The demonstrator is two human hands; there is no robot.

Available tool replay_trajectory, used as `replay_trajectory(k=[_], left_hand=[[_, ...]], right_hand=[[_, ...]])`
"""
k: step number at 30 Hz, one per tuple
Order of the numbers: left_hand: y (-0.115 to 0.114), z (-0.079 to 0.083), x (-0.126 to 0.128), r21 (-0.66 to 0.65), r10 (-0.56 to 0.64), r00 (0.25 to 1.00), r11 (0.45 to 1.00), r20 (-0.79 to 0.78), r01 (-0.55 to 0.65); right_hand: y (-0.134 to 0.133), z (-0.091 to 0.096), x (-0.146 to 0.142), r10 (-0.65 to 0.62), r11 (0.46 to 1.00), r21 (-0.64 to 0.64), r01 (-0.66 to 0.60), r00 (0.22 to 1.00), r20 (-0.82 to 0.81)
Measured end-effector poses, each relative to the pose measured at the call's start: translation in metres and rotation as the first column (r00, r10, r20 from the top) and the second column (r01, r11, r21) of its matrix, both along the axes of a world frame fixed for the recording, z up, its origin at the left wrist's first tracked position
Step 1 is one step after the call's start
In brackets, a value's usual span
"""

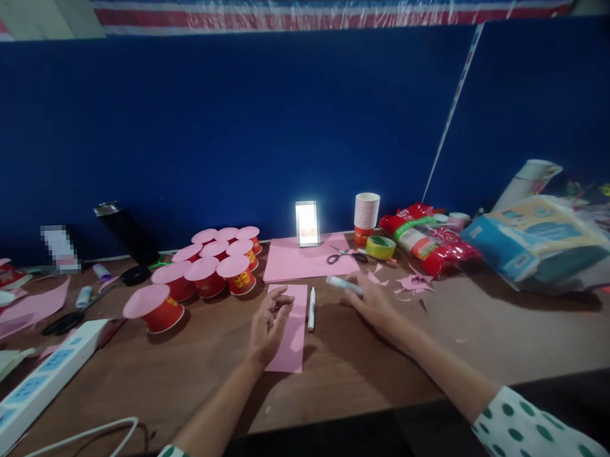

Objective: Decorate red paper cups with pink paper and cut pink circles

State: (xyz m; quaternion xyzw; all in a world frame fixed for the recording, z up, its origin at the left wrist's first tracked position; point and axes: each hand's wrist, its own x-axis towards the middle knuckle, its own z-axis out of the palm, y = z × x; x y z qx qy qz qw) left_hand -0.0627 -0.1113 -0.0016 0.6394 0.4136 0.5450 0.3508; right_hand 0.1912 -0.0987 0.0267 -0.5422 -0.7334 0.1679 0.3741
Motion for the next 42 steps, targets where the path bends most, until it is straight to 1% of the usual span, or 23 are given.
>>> replay_trajectory(k=[2,3,5,6,8,10,11,13,15,17,18,20,22,23,24,26,28,31,34,35,36,38,42], left_hand=[[0.0,0.0,-0.002,0.008,0.036,0.999,0.999,-0.035,-0.035],[0.0,0.0,-0.002,0.007,0.05,0.997,0.999,-0.057,-0.049],[0.0,-0.001,0.0,0.003,0.074,0.992,0.997,-0.098,-0.074],[0.001,-0.002,0.0,0.001,0.08,0.99,0.997,-0.116,-0.08],[0.002,-0.003,0.002,0.004,0.087,0.986,0.996,-0.144,-0.088],[0.002,-0.004,0.003,0.016,0.101,0.981,0.995,-0.163,-0.1],[0.002,-0.004,0.003,0.02,0.108,0.979,0.994,-0.171,-0.107],[0.002,-0.003,0.003,0.018,0.121,0.976,0.993,-0.182,-0.12],[0.001,-0.002,0.004,0.008,0.119,0.975,0.993,-0.186,-0.12],[0.0,-0.001,0.005,0.009,0.118,0.975,0.993,-0.187,-0.118],[-0.001,0.0,0.005,0.013,0.118,0.975,0.993,-0.19,-0.118],[-0.002,0.0,0.006,0.023,0.116,0.973,0.993,-0.2,-0.114],[-0.002,0.0,0.006,0.027,0.104,0.972,0.995,-0.21,-0.1],[-0.002,0.0,0.006,0.027,0.095,0.973,0.995,-0.213,-0.091],[-0.002,-0.001,0.006,0.026,0.09,0.973,0.996,-0.212,-0.086],[-0.002,-0.001,0.005,0.023,0.088,0.974,0.996,-0.208,-0.085],[-0.002,-0.002,0.005,0.027,0.095,0.973,0.995,-0.209,-0.091],[-0.003,-0.002,0.004,0.028,0.092,0.969,0.996,-0.227,-0.088],[-0.002,-0.003,0.005,0.023,0.068,0.965,0.998,-0.252,-0.064],[-0.001,-0.003,0.006,0.024,0.062,0.964,0.998,-0.258,-0.057],[-0.001,-0.003,0.006,0.028,0.06,0.963,0.998,-0.262,-0.055],[0.0,-0.003,0.007,0.032,0.058,0.963,0.998,-0.265,-0.052],[-0.002,-0.004,0.007,0.034,0.067,0.968,0.998,-0.243,-0.061]], right_hand=[[0.012,0.003,0.034,-0.157,0.987,0.036,0.156,0.987,0.026],[0.018,0.004,0.051,-0.259,0.966,0.034,0.257,0.963,0.075],[0.027,0.006,0.083,-0.484,0.873,0.028,0.487,0.858,0.174],[0.031,0.008,0.097,-0.573,0.811,0.028,0.584,0.783,0.242],[0.037,0.01,0.117,-0.653,0.721,0.042,0.692,0.657,0.377],[0.04,0.012,0.128,-0.651,0.683,0.051,0.729,0.576,0.494],[0.042,0.011,0.132,-0.638,0.677,0.053,0.734,0.548,0.541],[0.045,0.009,0.134,-0.6,0.687,0.053,0.725,0.525,0.604],[0.046,0.005,0.132,-0.579,0.708,0.068,0.703,0.522,0.626],[0.046,-0.002,0.125,-0.577,0.749,0.132,0.649,0.541,0.612],[0.045,-0.005,0.119,-0.576,0.778,0.187,0.6,0.563,0.593],[0.042,-0.012,0.101,-0.5,0.864,0.267,0.426,0.672,0.547],[0.039,-0.017,0.08,-0.288,0.95,0.261,0.171,0.804,0.521],[0.038,-0.019,0.07,-0.147,0.975,0.221,0.033,0.837,0.527],[0.036,-0.021,0.061,-0.024,0.983,0.167,-0.079,0.842,0.539],[0.034,-0.022,0.052,0.093,0.982,0.086,-0.167,0.831,0.548],[0.03,-0.021,0.052,0.096,0.987,0.053,-0.149,0.832,0.547],[0.016,-0.015,0.067,0.034,0.998,0.03,-0.063,0.811,0.584],[0.001,-0.003,0.077,-0.108,0.99,0.007,0.143,0.711,0.695],[-0.002,0.002,0.077,-0.133,0.985,0.017,0.175,0.682,0.719],[-0.002,0.006,0.075,-0.128,0.985,0.018,0.17,0.667,0.734],[0.007,0.011,0.064,-0.089,0.995,0.033,0.095,0.677,0.731],[0.046,0.006,0.033,-0.047,0.999,0.039,0.028,0.697,0.715]])
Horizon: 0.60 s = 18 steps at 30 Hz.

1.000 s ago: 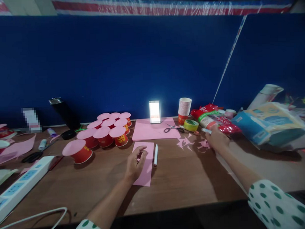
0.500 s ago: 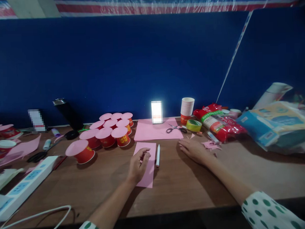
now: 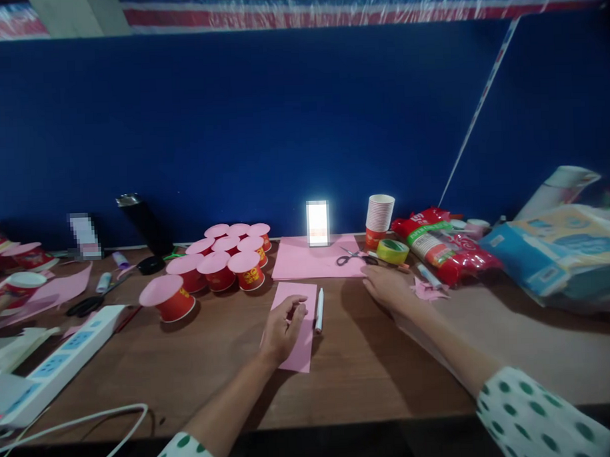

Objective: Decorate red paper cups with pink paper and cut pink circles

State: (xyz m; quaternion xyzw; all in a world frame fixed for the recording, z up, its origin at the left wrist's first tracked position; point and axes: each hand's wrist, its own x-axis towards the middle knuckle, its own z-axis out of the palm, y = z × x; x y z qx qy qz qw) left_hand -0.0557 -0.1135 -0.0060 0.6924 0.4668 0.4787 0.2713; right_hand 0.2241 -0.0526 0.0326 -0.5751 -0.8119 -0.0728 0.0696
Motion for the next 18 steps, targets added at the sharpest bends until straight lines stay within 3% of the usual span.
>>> replay_trajectory(k=[3,5,10,13,18], left_hand=[[-0.003,-0.001,-0.001,-0.015,0.007,1.0,1.0,0.026,-0.007],[-0.004,-0.001,-0.001,-0.02,0.004,0.999,1.0,0.032,-0.003],[-0.004,0.0,-0.001,-0.03,-0.023,0.997,0.999,0.073,0.026],[-0.004,0.001,-0.001,-0.045,-0.04,0.996,0.998,0.076,0.044],[-0.006,0.003,0.001,-0.066,-0.049,0.998,0.996,0.049,0.052]], right_hand=[[0.02,-0.009,-0.015,0.034,0.999,-0.018,-0.035,0.999,-0.01],[0.019,-0.015,-0.015,0.051,0.998,-0.031,-0.052,0.999,-0.015],[-0.018,-0.022,0.013,0.114,0.993,-0.035,-0.115,0.993,-0.031],[-0.041,-0.017,0.036,0.177,0.984,-0.017,-0.178,0.983,-0.043],[-0.045,0.004,0.052,0.095,0.995,-0.022,-0.094,0.995,0.043]])
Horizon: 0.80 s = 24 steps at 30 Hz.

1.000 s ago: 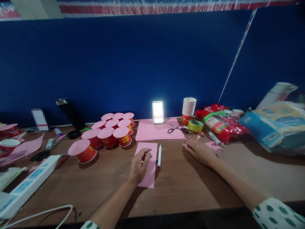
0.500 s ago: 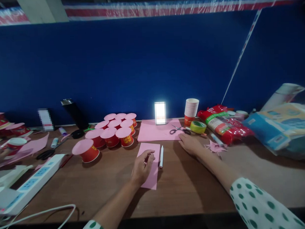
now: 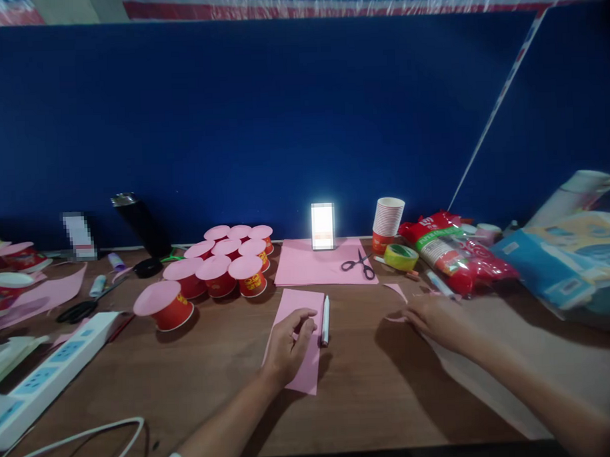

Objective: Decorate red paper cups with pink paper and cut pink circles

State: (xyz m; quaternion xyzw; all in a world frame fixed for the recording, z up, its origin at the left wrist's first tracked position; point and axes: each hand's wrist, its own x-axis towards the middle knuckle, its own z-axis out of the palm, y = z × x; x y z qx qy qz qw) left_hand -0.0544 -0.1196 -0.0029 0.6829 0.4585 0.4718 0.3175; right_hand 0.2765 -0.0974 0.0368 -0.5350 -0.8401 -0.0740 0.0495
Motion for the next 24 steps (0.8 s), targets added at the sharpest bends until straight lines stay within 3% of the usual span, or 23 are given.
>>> replay_trajectory(k=[2,5,9,13,18,24], left_hand=[[0.0,-0.001,0.0,0.006,-0.002,1.0,1.0,-0.011,0.002],[0.0,-0.003,0.0,0.012,-0.012,0.999,1.0,-0.035,0.012],[0.0,-0.005,-0.001,0.054,-0.018,0.997,0.998,-0.074,0.022],[-0.001,-0.001,-0.003,0.074,-0.018,0.991,0.997,-0.134,0.028],[-0.002,0.004,-0.003,0.12,-0.039,0.982,0.991,-0.185,0.062],[0.0,0.006,0.0,0.092,-0.095,0.98,0.989,-0.177,0.113]], right_hand=[[0.013,0.005,-0.013,0.003,1.0,0.029,-0.003,1.0,0.01],[0.044,0.005,-0.054,0.038,0.998,0.057,-0.037,0.999,-0.008],[0.094,-0.005,-0.118,0.093,0.996,0.018,-0.092,0.996,-0.016],[0.123,-0.02,-0.151,0.092,0.996,-0.007,-0.093,0.996,-0.015],[0.103,-0.031,-0.141,0.153,0.988,-0.01,-0.153,0.988,-0.027],[0.052,-0.017,-0.097,0.225,0.973,-0.029,-0.229,0.969,-0.097]])
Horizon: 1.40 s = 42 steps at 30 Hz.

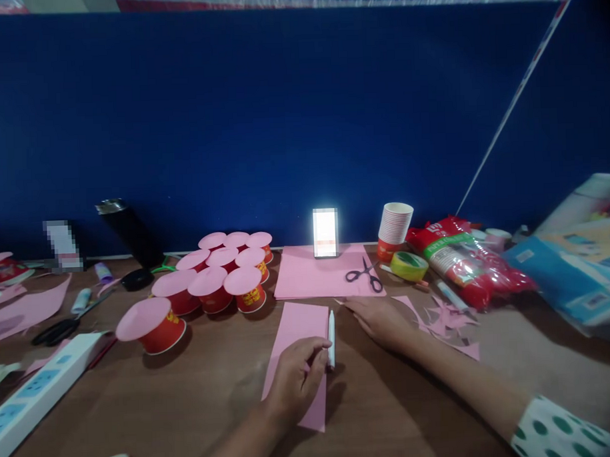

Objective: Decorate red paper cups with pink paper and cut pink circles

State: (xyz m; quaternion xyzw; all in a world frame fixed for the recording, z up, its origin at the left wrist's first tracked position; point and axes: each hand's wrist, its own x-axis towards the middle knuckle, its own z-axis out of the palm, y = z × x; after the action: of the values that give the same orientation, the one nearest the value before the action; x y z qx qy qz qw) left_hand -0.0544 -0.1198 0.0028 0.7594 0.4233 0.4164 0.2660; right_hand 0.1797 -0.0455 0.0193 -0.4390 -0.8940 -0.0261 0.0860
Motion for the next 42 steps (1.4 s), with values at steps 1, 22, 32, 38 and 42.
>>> replay_trajectory(k=[1,22,32,38,42], left_hand=[[0.0,0.0,0.0,-0.009,-0.006,1.0,1.0,0.003,0.006],[0.002,-0.001,0.0,0.028,-0.009,0.999,1.0,-0.049,0.011],[0.001,0.0,0.0,0.04,-0.016,0.998,0.999,-0.062,0.018],[0.0,0.001,0.001,0.046,-0.02,0.998,0.999,-0.066,0.023],[0.0,0.002,0.001,0.032,-0.019,0.998,0.999,-0.063,0.021]], right_hand=[[-0.003,0.003,0.007,0.009,1.0,-0.006,-0.009,1.0,-0.011],[0.043,0.005,0.005,-0.458,0.886,0.068,0.458,0.889,-0.011],[-0.016,-0.041,0.071,-0.354,0.934,0.005,0.357,0.927,-0.129],[-0.055,-0.034,0.114,-0.265,0.962,0.022,0.273,0.948,-0.174],[-0.051,-0.015,0.121,-0.412,0.893,0.125,0.433,0.896,-0.166]])
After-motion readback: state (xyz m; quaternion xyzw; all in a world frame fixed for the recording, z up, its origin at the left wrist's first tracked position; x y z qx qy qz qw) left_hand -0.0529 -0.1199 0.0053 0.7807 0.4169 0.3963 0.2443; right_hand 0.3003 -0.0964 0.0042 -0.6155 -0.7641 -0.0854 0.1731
